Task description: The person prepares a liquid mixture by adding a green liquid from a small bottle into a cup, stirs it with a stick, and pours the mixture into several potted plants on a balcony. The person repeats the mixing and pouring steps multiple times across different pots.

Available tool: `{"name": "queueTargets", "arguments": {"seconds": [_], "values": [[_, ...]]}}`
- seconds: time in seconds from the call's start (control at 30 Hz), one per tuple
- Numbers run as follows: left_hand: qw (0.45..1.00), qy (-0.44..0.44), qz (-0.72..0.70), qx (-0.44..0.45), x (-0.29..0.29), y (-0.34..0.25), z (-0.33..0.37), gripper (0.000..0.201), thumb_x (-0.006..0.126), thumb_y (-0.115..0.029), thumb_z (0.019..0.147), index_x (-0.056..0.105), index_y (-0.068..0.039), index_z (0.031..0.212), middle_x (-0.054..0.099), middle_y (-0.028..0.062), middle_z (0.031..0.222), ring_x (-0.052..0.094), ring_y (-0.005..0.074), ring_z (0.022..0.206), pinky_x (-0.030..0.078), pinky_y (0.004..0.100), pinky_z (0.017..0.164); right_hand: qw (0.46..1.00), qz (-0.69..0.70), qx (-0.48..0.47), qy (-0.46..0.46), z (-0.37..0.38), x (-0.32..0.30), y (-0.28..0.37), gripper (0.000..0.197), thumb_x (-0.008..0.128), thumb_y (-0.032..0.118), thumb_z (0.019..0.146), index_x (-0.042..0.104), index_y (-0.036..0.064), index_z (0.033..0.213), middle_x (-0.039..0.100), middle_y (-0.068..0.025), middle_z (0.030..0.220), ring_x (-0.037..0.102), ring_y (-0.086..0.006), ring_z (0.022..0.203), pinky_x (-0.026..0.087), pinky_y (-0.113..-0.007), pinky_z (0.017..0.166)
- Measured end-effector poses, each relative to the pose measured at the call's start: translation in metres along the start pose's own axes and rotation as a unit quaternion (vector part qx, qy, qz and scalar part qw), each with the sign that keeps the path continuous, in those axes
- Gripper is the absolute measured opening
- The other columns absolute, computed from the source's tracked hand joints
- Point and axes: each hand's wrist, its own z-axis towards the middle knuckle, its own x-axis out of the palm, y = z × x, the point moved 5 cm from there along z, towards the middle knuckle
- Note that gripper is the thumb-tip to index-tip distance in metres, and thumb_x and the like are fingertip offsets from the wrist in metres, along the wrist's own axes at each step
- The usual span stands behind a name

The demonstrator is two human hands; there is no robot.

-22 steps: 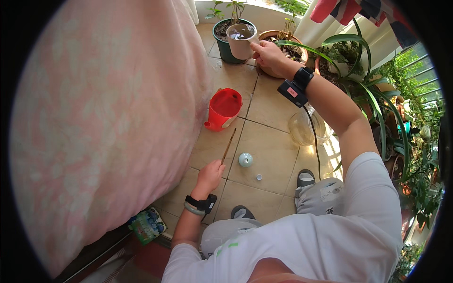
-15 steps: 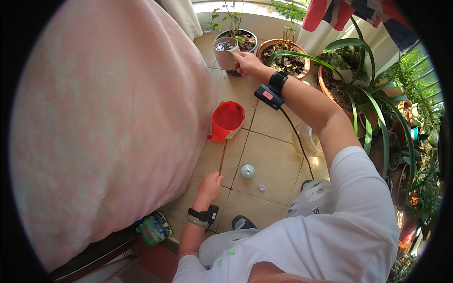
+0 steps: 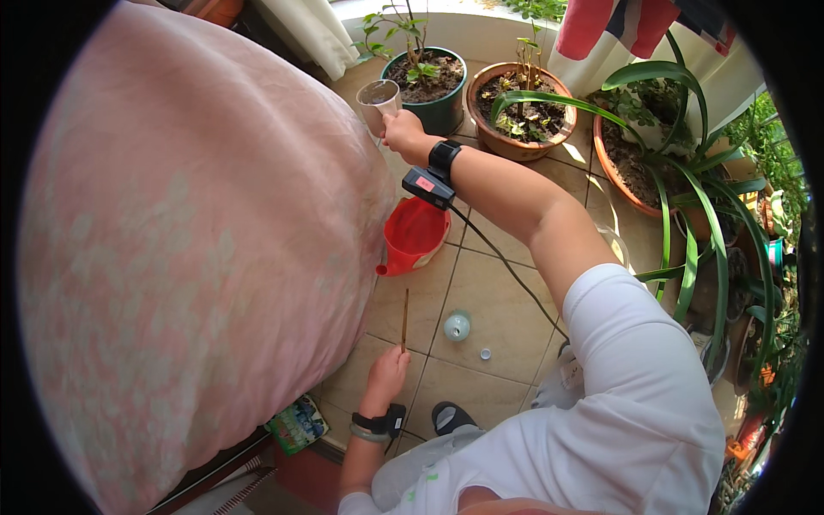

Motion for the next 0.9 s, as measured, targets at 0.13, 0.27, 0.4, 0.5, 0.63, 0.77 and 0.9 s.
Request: {"name": "queueTargets", "arguments": {"seconds": [0.13, 0.27, 0.4, 0.5, 0.63, 0.77, 0.9], "values": [[1.0, 0.005, -0.005, 0.01, 0.001, 0.0, 0.0, 0.018, 0.05, -0.019, 0.091, 0.055, -0.003, 0.086, 0.058, 0.02, 0.083, 0.055, 0.0405, 0.079, 0.044, 0.0445, 0.066, 0.988, 0.119, 0.101, 0.021, 0.003, 0.002, 0.006, 0.036, 0.051, 0.03, 0.092, 0.061, -0.0032, 0.084, 0.064, -0.0147, 0.073, 0.063, -0.027, 0.062, 0.049, -0.038, 0.058], [0.999, -0.011, -0.013, 0.051, 0.005, -0.001, 0.0, 0.019, 0.049, -0.016, 0.091, 0.053, -0.001, 0.08, 0.054, 0.0143, 0.069, 0.054, 0.0286, 0.063, 0.042, 0.0376, 0.059, 0.955, 0.229, 0.17, 0.079, 0.001, 0.002, 0.017, 0.022, 0.044, 0.023, 0.094, 0.052, 0.0032, 0.09, 0.057, -0.0058, 0.072, 0.051, -0.0127, 0.053, 0.04, -0.027, 0.044], [0.998, 0.03, -0.042, -0.02, 0.009, 0.008, 0.0, 0.017, 0.051, -0.018, 0.091, 0.054, -0.002, 0.085, 0.056, 0.0195, 0.08, 0.055, 0.0387, 0.076, 0.043, 0.0426, 0.065, 0.939, 0.247, 0.229, 0.069, 0.004, 0.001, 0.028, 0.016, 0.044, 0.02, 0.093, 0.051, 0.0056, 0.09, 0.055, -0.0048, 0.073, 0.048, -0.0119, 0.053, 0.039, -0.026, 0.043], [0.998, 0.03, -0.045, -0.015, 0.01, 0.008, 0.001, 0.018, 0.051, -0.018, 0.091, 0.053, -0.002, 0.085, 0.055, 0.0194, 0.079, 0.055, 0.0383, 0.075, 0.043, 0.0419, 0.064, 0.924, 0.297, 0.23, 0.066, 0.004, -0.001, 0.035, 0.012, 0.045, 0.018, 0.092, 0.05, 0.0069, 0.091, 0.054, -0.0043, 0.073, 0.047, -0.0115, 0.052, 0.038, -0.026, 0.043], [0.998, 0.039, -0.047, -0.014, 0.012, 0.008, 0.002, 0.018, 0.05, -0.019, 0.091, 0.054, -0.002, 0.085, 0.055, 0.0195, 0.079, 0.055, 0.038, 0.075, 0.043, 0.0416, 0.064, 0.904, 0.336, 0.258, 0.054, 0.005, -0.004, 0.038, 0.009, 0.045, 0.017, 0.092, 0.049, 0.0084, 0.09, 0.052, -0.0036, 0.074, 0.046, -0.0109, 0.053, 0.037, -0.026, 0.044], [0.998, 0.041, -0.055, 0.002, 0.013, 0.004, 0.002, 0.018, 0.05, -0.019, 0.091, 0.054, -0.002, 0.085, 0.056, 0.019, 0.079, 0.056, 0.0376, 0.076, 0.044, 0.0412, 0.065, 0.901, 0.344, 0.259, 0.053, 0.006, -0.006, 0.037, 0.008, 0.046, 0.017, 0.092, 0.048, 0.0095, 0.089, 0.051, -0.0032, 0.073, 0.045, -0.0107, 0.052, 0.037, -0.026, 0.044], [0.998, 0.038, -0.042, -0.011, 0.012, 0.002, 0.002, 0.018, 0.05, -0.019, 0.091, 0.055, -0.002, 0.086, 0.058, 0.0181, 0.08, 0.057, 0.0369, 0.076, 0.045, 0.0408, 0.066, 0.909, 0.334, 0.244, 0.059, 0.008, -0.007, 0.036, 0.009, 0.045, 0.017, 0.092, 0.048, 0.01, 0.088, 0.05, -0.0027, 0.072, 0.044, -0.0109, 0.051, 0.037, -0.026, 0.043]]}}
